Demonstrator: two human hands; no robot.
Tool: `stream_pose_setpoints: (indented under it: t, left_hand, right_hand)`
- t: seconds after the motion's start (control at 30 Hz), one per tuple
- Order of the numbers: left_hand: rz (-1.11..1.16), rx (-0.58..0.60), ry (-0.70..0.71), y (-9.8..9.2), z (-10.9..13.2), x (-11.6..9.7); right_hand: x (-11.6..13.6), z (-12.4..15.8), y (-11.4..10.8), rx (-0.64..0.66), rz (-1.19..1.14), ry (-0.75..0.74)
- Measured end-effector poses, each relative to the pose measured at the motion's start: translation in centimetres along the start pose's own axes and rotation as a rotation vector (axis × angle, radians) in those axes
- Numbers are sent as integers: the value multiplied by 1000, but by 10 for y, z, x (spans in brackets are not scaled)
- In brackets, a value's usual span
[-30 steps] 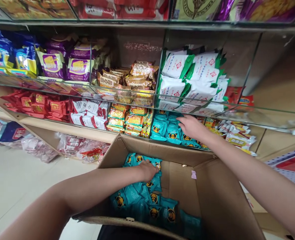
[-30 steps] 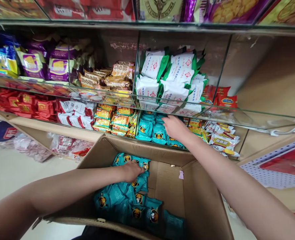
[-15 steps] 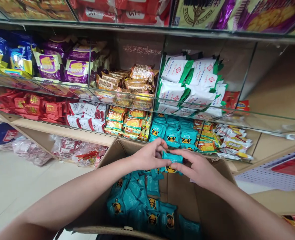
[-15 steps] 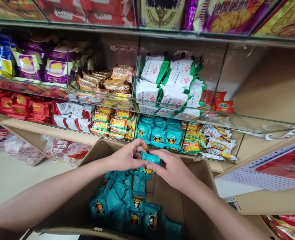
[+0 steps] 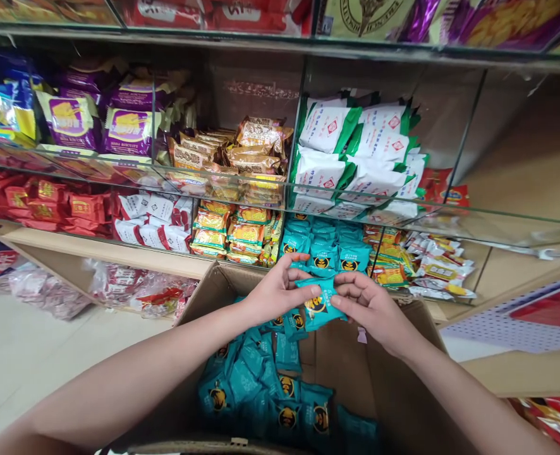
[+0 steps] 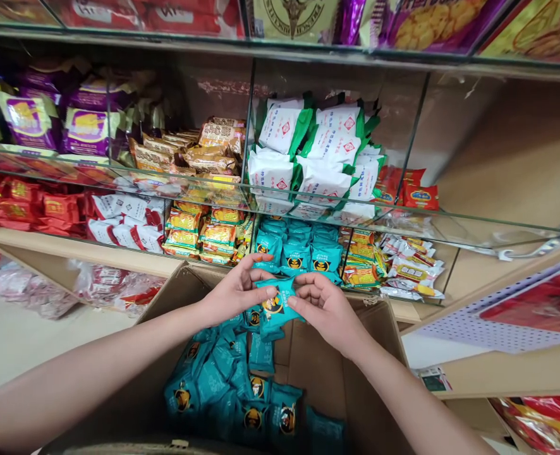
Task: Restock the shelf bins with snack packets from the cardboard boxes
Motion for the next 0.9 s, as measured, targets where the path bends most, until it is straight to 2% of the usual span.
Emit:
stream_pose_setpoints:
  t: [0.1, 0.2, 0.3, 0.47, 0.57, 0.77, 0.83, 0.9]
  left_hand:
    - [-33, 92, 4, 9, 0, 7]
    - [-134, 105, 27, 13, 1, 10]
    - [-195, 57, 70, 12, 4, 4]
    - [11, -68, 96, -4, 2, -9]
    - [61, -120, 111, -12, 0, -12]
    - [46, -171, 150, -22, -1, -13]
    - [14, -165, 166, -22, -1, -13]
    - [2, -137, 175, -19, -2, -12]
  right_hand:
    - [-2, 2, 0, -8, -49, 10]
    - [-6, 3, 2, 53, 11, -1]
    - [-11, 1, 0, 62, 64, 24]
    - [-5, -5, -12, -106, -52, 42]
    - [-4, -7, -8, -124, -127, 74]
    - [-2, -16, 0, 35, -44, 101]
    - [2, -20, 3, 98, -5, 115]
    - [8, -23, 4, 101, 31, 92]
Point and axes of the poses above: each hand's wrist, its own z-axis away from the middle knuckle, its own y-axis out of the palm, x = y × z, the point moved 8 cm from there along -z, towards the middle knuckle, and after that the axes turned 13 degrees about -y, right-handed, at the moved point
